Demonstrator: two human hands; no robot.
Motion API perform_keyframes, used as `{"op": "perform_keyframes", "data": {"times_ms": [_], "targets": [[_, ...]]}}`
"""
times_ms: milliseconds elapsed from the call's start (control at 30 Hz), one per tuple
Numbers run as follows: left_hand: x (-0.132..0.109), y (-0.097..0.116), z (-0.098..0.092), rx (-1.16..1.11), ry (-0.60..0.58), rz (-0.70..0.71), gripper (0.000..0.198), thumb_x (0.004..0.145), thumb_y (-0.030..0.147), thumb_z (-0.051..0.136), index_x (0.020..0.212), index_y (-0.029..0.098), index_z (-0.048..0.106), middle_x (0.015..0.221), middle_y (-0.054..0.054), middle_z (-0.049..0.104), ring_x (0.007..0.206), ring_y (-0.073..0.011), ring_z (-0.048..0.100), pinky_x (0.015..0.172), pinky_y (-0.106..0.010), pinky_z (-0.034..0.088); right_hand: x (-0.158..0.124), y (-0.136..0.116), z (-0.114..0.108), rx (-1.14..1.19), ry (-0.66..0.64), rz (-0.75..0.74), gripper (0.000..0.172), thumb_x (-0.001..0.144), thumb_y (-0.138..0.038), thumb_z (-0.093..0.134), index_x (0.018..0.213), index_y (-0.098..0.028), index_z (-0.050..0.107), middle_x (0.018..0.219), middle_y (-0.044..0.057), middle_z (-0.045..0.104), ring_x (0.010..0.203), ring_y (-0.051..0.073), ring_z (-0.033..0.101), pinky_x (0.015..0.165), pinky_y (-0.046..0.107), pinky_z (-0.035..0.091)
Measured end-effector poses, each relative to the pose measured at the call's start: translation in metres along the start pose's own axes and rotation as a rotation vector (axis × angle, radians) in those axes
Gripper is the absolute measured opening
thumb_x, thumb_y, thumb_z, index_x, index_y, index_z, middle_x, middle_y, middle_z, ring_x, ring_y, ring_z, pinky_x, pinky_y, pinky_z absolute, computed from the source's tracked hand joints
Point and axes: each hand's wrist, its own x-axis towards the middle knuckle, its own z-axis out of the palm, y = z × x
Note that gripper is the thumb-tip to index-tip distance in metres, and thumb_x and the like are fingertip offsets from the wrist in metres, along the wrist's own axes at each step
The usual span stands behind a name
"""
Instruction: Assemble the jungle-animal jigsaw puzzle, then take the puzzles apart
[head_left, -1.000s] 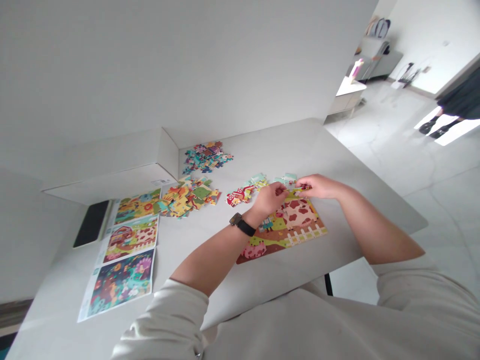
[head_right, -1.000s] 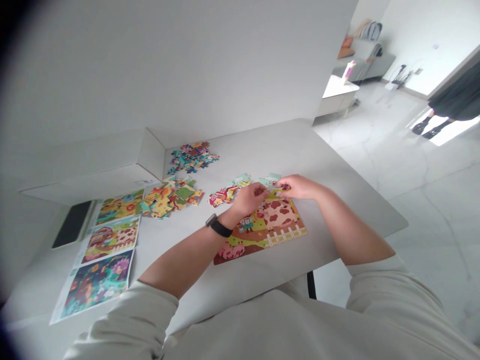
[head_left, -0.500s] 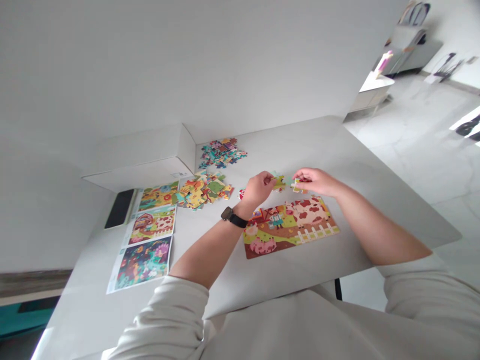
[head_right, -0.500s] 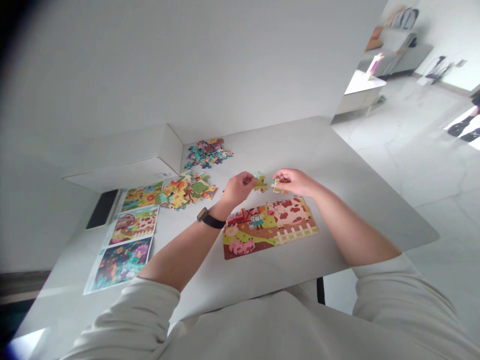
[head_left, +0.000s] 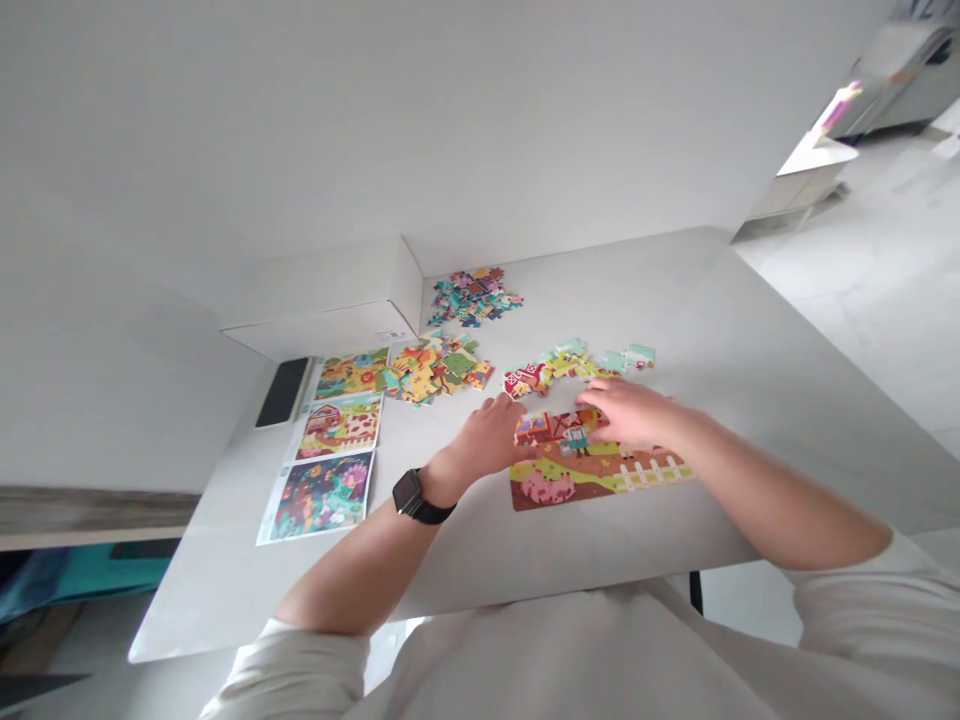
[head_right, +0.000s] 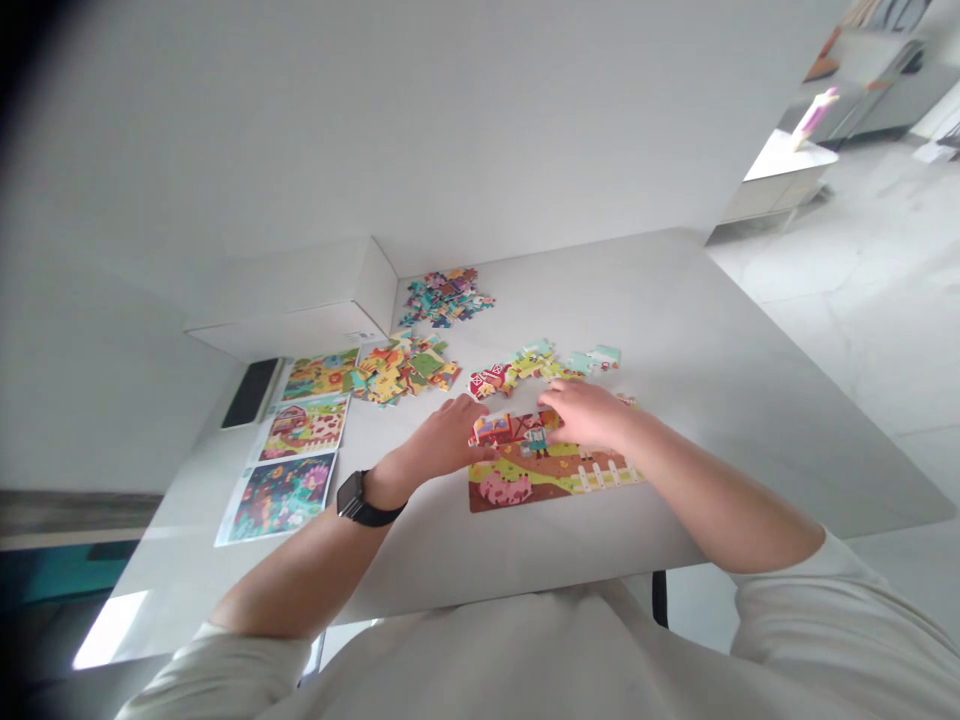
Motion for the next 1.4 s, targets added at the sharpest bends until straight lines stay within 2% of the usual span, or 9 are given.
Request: {"op": "perform_keyframes", "data": {"times_ms": [267, 433, 567, 700, 833, 967, 1100, 1233, 1400], "targets": [[-0.004, 0.008, 0.001, -0.059, -0.028, -0.063, 0.048, 0.080, 0.036, 0.091, 0.115, 0.022, 0.061, 0.124, -0.012, 0.062, 0.120, -0.0323, 0.063, 0.108, -0.046, 0.052, 0.013, -0.015, 0.005, -0.083, -0.006, -0.049, 0.043, 0.078, -0.033, 0.090, 0.116, -0.022, 0.072, 0.117, 0.013, 0.071, 0.112, 0.035, 0.068, 0.095, 0.042, 0.051], [-0.002, 0.004, -0.001, -0.212, 0.002, -0.040, 0.038, 0.081, 0.022, 0.082, 0.112, 0.023, 0.059, 0.120, -0.009, 0.067, 0.105, -0.0263, 0.068, 0.091, -0.038, 0.056, 0.013, -0.012, 0.004, 0.003, 0.030, -0.041, 0.032, 0.078, -0.028, 0.088, 0.104, -0.022, 0.069, 0.119, 0.012, 0.070, 0.109, 0.031, 0.067, 0.089, 0.038, 0.050], [-0.001, -0.001, -0.004, -0.343, -0.014, -0.039, 0.024, 0.084, 0.020, 0.073, 0.104, 0.025, 0.059, 0.102, -0.002, 0.074, 0.094, -0.0227, 0.070, 0.084, -0.035, 0.054, 0.015, -0.006, 0.005, 0.178, 0.022, -0.047, 0.022, 0.084, -0.020, 0.078, 0.103, -0.024, 0.068, 0.102, 0.006, 0.074, 0.091, 0.024, 0.068, 0.079, 0.034, 0.048], [0.005, -0.010, -0.003, -0.527, 0.052, -0.070, 0.014, 0.090, 0.025, 0.067, 0.101, 0.024, 0.058, 0.096, -0.001, 0.075, 0.088, -0.0190, 0.072, 0.079, -0.032, 0.055, 0.018, 0.003, 0.006, 0.431, 0.086, -0.015, 0.013, 0.095, -0.033, 0.071, 0.106, -0.026, 0.070, 0.084, 0.000, 0.072, 0.074, 0.019, 0.064, 0.072, 0.031, 0.046], [0.021, -0.016, -0.003, -0.770, 0.133, -0.106, 0.014, 0.099, 0.026, 0.058, 0.112, 0.023, 0.055, 0.095, -0.002, 0.076, 0.080, -0.0166, 0.074, 0.075, -0.030, 0.058, 0.024, 0.009, 0.010, 0.553, 0.229, 0.120, 0.025, 0.097, -0.046, 0.068, 0.111, -0.026, 0.073, 0.075, -0.002, 0.069, 0.066, 0.018, 0.060, 0.067, 0.031, 0.045], [0.035, -0.017, -0.003, -0.533, 0.315, -0.148, 0.030, 0.101, 0.026, 0.059, 0.131, 0.022, 0.056, 0.108, -0.008, 0.076, 0.098, -0.0222, 0.074, 0.093, -0.039, 0.059, 0.028, 0.014, 0.010, 0.595, 0.351, 0.186, 0.035, 0.098, -0.044, 0.067, 0.126, -0.026, 0.072, 0.096, 0.004, 0.078, 0.077, 0.021, 0.068, 0.077, 0.036, 0.052], [0.033, -0.021, 0.000, -0.170, 0.516, -0.165, 0.033, 0.097, 0.025, 0.067, 0.129, 0.022, 0.064, 0.136, -0.015, 0.065, 0.130, -0.0317, 0.062, 0.115, -0.049, 0.049, 0.021, 0.022, 0.004, 0.517, 0.335, 0.158, 0.024, 0.095, -0.038, 0.072, 0.114, -0.025, 0.075, 0.112, 0.007, 0.080, 0.094, 0.023, 0.074, 0.088, 0.037, 0.055], [0.016, -0.017, -0.005, -0.170, 0.268, -0.052, 0.015, 0.101, 0.038, 0.065, 0.105, 0.024, 0.069, 0.115, -0.009, 0.071, 0.109, -0.0268, 0.069, 0.101, -0.040, 0.054, 0.009, 0.025, -0.002, 0.270, 0.114, 0.059, 0.029, 0.084, -0.034, 0.086, 0.110, -0.025, 0.077, 0.109, 0.007, 0.077, 0.099, 0.026, 0.071, 0.085, 0.035, 0.053], [-0.016, 0.018, -0.014, -0.003, -0.181, 0.067, 0.053, 0.085, 0.054, 0.084, 0.122, 0.021, 0.063, 0.128, -0.013, 0.067, 0.114, -0.0323, 0.067, 0.092, -0.042, 0.057, 0.003, 0.019, -0.004, 0.101, 0.024, 0.003, 0.019, 0.082, -0.022, 0.086, 0.098, -0.022, 0.074, 0.111, 0.008, 0.071, 0.094, 0.023, 0.067, 0.080, 0.031, 0.048]]}}
